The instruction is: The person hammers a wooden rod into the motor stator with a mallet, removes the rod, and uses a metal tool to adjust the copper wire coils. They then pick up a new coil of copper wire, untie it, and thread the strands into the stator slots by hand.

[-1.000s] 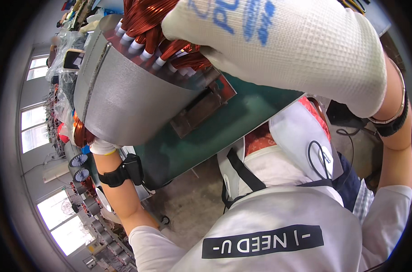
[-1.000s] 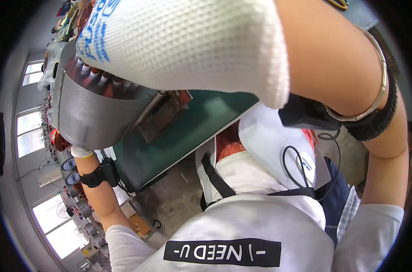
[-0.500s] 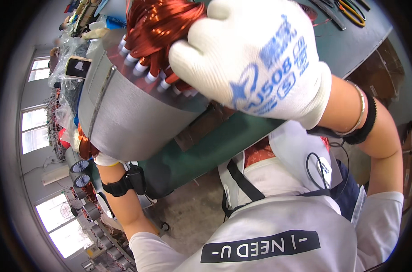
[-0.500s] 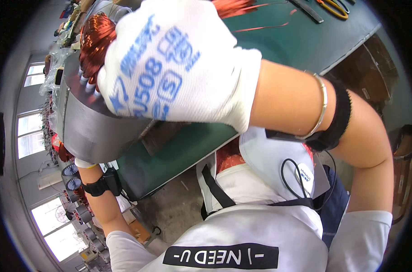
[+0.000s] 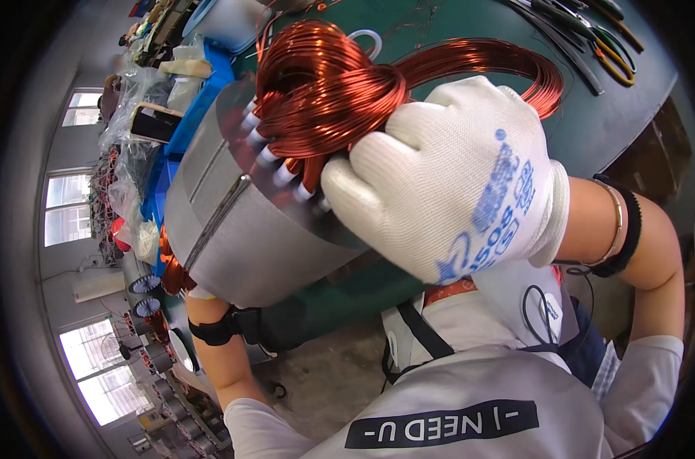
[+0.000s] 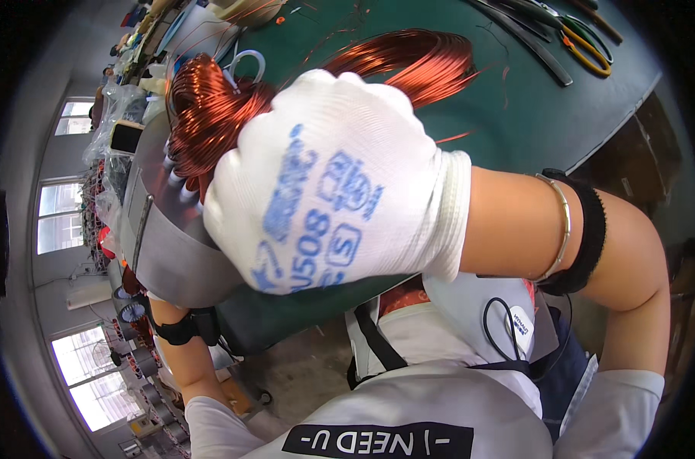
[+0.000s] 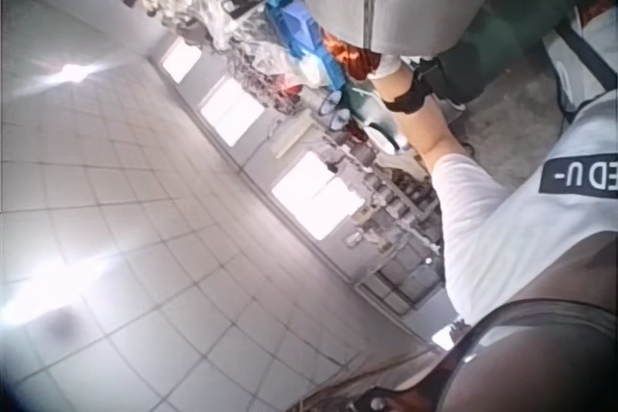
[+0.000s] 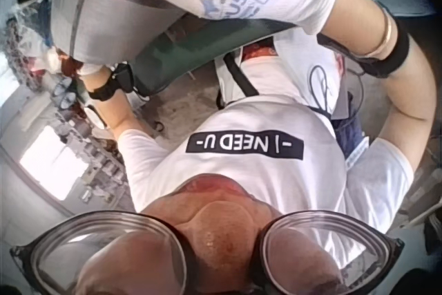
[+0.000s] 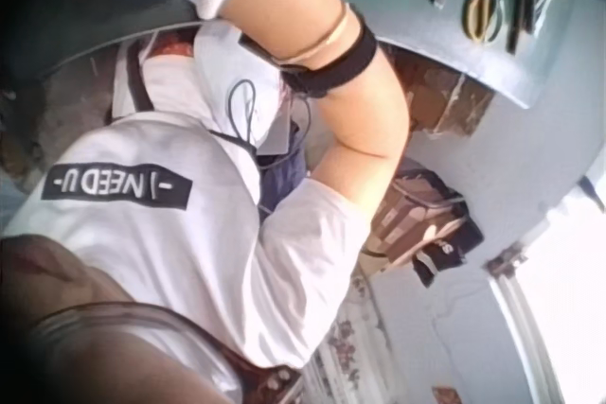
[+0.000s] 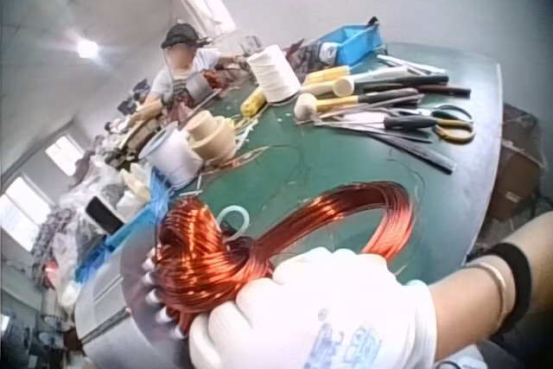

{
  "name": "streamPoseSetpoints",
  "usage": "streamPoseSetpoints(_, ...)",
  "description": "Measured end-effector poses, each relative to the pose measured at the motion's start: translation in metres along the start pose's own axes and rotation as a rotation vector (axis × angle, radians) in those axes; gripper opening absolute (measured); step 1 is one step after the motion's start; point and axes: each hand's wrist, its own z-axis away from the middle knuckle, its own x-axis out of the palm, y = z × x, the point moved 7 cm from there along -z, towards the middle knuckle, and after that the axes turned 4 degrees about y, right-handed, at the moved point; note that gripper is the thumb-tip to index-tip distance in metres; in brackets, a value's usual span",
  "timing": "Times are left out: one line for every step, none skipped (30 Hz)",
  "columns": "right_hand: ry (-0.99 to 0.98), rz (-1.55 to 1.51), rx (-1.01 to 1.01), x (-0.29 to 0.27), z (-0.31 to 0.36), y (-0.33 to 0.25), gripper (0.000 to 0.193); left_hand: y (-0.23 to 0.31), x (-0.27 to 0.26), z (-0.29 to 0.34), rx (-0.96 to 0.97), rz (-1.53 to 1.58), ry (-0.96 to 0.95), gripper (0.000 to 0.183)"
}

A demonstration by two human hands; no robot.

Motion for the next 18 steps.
streamPoseSetpoints(0.007, -0.012, 0.013, 0.0, 0.0, -0.002, 0.028, -0.001, -0.002, 0.002, 0.004, -0.001, 0.007, 0.054)
streamPoseSetpoints(-0.042, -0.004, 0.027, 0.0, 0.001, -0.006, 0.02, -0.001, -0.007, 0.005, 0.001, -0.003, 0.017, 0.054)
streamPoseSetpoints(-0.044, -0.005, 0.021, -0.007, -0.001, -0.008, 0.02, 0.0, -0.011, 0.009, 0.002, -0.007, 0.032, 0.054)
streamPoseSetpoints(-0.11, 0.095, -0.009, -0.013, -0.001, -0.007, 0.016, 0.001, -0.011, 0.009, 0.004, -0.009, 0.035, 0.054)
streamPoseSetpoints(-0.177, 0.195, -0.04, -0.018, 0.0, -0.006, 0.013, 0.003, -0.01, 0.008, 0.006, -0.012, 0.029, 0.054)
streamPoseSetpoints(-0.19, 0.145, -0.071, -0.02, 0.0, 0.001, 0.01, 0.004, -0.006, 0.005, 0.007, -0.011, 0.018, 0.054)
streamPoseSetpoints(-0.191, 0.146, -0.078, -0.015, 0.0, 0.003, 0.01, 0.004, -0.003, 0.003, 0.005, -0.011, 0.008, 0.054)
streamPoseSetpoints(-0.136, 0.037, -0.072, -0.01, 0.003, 0.003, 0.01, 0.003, 0.001, 0.004, 0.003, -0.005, 0.005, 0.054)
streamPoseSetpoints(-0.079, -0.074, -0.058, -0.004, 0.004, 0.001, 0.011, 0.002, 0.002, 0.003, 0.005, -0.004, -0.001, 0.054)
streamPoseSetpoints(-0.021, -0.183, -0.042, -0.004, 0.005, 0.002, 0.012, 0.0, 0.001, 0.004, 0.01, -0.002, 0.003, 0.054)
streamPoseSetpoints(-0.018, -0.181, -0.038, -0.002, 0.008, 0.005, 0.012, -0.001, -0.002, 0.005, 0.015, -0.001, 0.012, 0.053)
streamPoseSetpoints(0.016, -0.084, -0.12, -0.005, 0.005, 0.002, 0.011, -0.001, -0.004, 0.009, 0.013, 0.002, 0.022, 0.053)
streamPoseSetpoints(0.049, 0.014, -0.202, -0.009, 0.002, -0.003, 0.01, -0.002, -0.006, 0.011, 0.016, 0.002, 0.029, 0.053)
streamPoseSetpoints(-0.065, 0.1, -0.133, -0.003, 0.0, -0.004, 0.009, -0.002, -0.007, 0.013, 0.014, 0.0, 0.033, 0.053)
streamPoseSetpoints(-0.065, 0.1, -0.13, -0.009, 0.001, -0.007, 0.009, -0.001, -0.009, 0.013, 0.015, -0.006, 0.035, 0.053)
streamPoseSetpoints(-0.088, 0.164, -0.09, -0.015, 0.002, -0.006, 0.008, 0.0, -0.007, 0.013, 0.013, -0.009, 0.028, 0.053)
streamPoseSetpoints(-0.112, 0.227, -0.05, -0.017, 0.003, -0.003, 0.007, 0.001, -0.004, 0.012, 0.011, -0.007, 0.02, 0.053)
streamPoseSetpoints(-0.101, 0.187, -0.039, -0.014, 0.0, -0.002, 0.006, 0.001, -0.003, 0.012, 0.009, -0.013, 0.015, 0.053)
